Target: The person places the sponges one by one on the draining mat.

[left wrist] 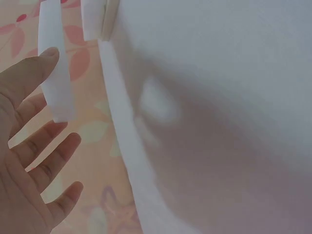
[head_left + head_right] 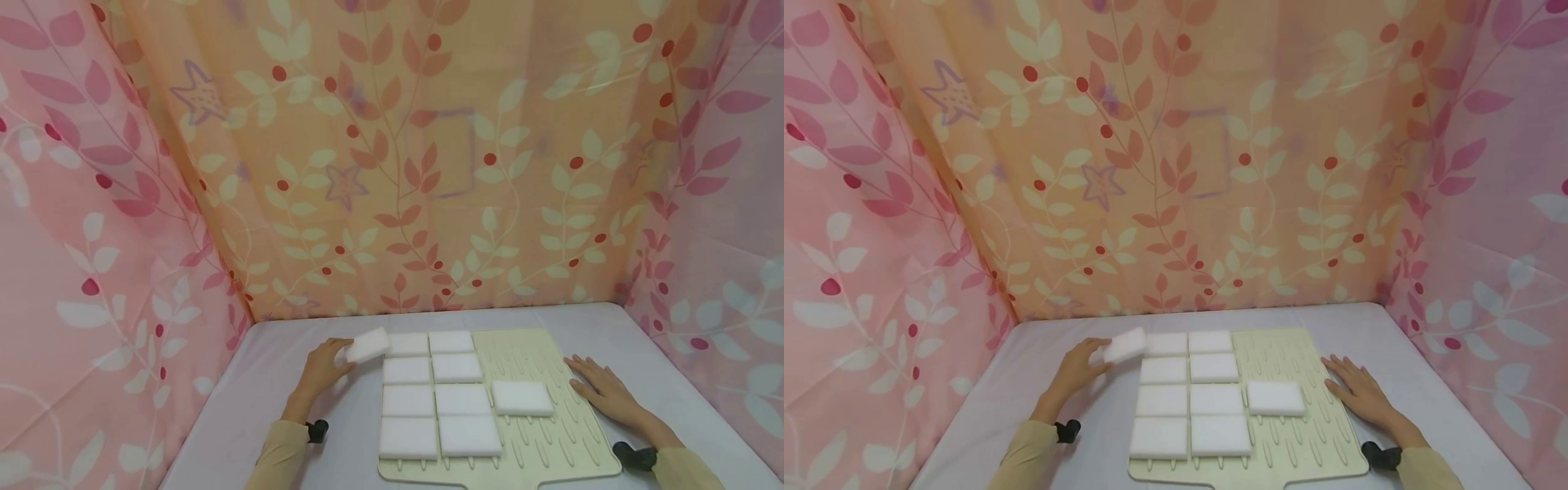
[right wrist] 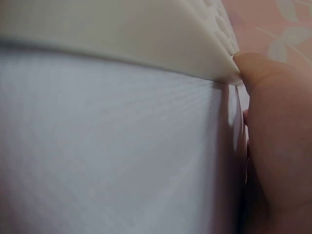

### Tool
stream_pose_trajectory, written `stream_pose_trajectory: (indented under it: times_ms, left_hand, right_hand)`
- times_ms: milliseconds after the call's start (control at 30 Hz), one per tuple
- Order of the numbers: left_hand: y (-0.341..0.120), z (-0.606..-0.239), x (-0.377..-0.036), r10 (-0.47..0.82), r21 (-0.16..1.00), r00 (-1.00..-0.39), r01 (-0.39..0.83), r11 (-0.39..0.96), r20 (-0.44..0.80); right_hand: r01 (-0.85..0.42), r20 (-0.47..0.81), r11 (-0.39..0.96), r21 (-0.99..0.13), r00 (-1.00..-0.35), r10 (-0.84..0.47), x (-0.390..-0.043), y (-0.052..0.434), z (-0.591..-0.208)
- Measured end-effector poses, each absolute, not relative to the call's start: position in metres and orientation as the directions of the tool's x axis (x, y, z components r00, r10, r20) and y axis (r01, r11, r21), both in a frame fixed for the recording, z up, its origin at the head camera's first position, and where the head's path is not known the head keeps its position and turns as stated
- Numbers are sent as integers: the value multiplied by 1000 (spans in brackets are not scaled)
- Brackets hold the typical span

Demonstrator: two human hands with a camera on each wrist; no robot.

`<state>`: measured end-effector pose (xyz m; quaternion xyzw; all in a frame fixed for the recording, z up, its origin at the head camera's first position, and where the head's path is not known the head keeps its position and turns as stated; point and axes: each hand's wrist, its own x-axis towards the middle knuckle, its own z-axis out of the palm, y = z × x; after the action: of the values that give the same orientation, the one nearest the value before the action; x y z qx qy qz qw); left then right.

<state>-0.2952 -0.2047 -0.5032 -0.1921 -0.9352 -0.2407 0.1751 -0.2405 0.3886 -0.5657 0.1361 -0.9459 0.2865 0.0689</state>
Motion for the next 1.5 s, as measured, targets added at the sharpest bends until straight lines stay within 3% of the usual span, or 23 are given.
stream_pose_trajectory:
  times_ms: [967, 1500]
  left_hand:
    - [-135, -491, -300, 405, 347, -824, 542, 765, 395]
    - [-102, -490, -304, 509, 270, -780, 611, 744, 364]
  right_hand:
    - [-302, 224, 808, -506, -951, -215, -241, 389, -569]
    - [-317, 244, 803, -505, -945, -219, -241, 389, -569]
